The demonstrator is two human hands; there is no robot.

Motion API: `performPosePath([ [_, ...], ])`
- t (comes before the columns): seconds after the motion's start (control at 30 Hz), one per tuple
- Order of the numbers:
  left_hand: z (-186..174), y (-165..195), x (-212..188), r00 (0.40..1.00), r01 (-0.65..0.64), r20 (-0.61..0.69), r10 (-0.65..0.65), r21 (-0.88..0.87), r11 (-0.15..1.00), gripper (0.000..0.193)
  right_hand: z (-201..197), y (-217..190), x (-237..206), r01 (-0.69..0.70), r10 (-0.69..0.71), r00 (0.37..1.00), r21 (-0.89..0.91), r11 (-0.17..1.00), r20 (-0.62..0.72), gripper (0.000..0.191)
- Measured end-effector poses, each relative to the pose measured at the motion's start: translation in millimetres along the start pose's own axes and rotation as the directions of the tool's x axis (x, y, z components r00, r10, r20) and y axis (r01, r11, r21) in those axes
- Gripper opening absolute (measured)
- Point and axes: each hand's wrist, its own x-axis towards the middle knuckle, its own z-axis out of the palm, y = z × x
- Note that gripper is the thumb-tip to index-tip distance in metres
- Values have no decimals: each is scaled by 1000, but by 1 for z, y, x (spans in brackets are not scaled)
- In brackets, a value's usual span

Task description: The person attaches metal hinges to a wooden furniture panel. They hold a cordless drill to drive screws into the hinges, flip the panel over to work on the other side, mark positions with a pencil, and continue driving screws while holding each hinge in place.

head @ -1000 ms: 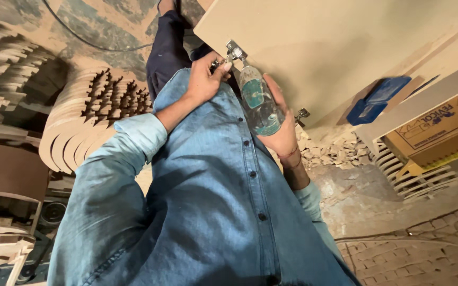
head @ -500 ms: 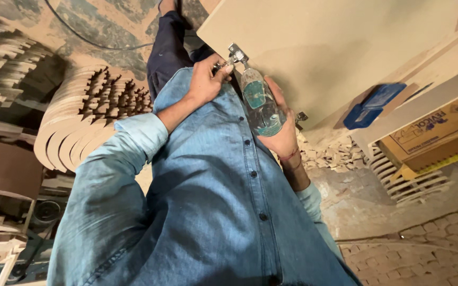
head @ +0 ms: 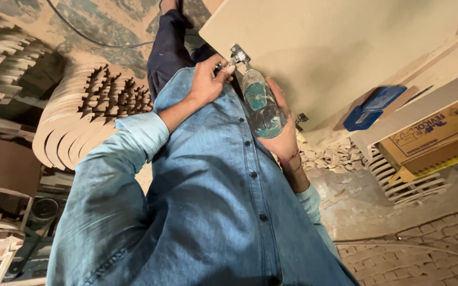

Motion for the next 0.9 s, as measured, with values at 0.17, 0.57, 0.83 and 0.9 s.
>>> performPosePath([
  [0.17, 0, 2, -1, 1000, -24, -2, 24, 26, 999, 13, -2, 1, 1, 49, -49, 999, -16, 999, 6, 83],
  [0.57, 4, 3, -1, 1000, 0, -17, 0, -25, 1000, 13, -5, 7, -1, 13, -15, 1000, 98, 995, 17, 85],
  [0.83, 2, 4, -2, 1000, 1, 0, -1, 149, 989, 16, -13, 7, -1, -16, 14, 999, 59, 998, 42, 87],
  [0.9, 3, 6, -2, 1000, -6, -4, 6, 60, 998, 15, -13, 10, -1, -54, 56, 998, -159, 986, 11, 74],
])
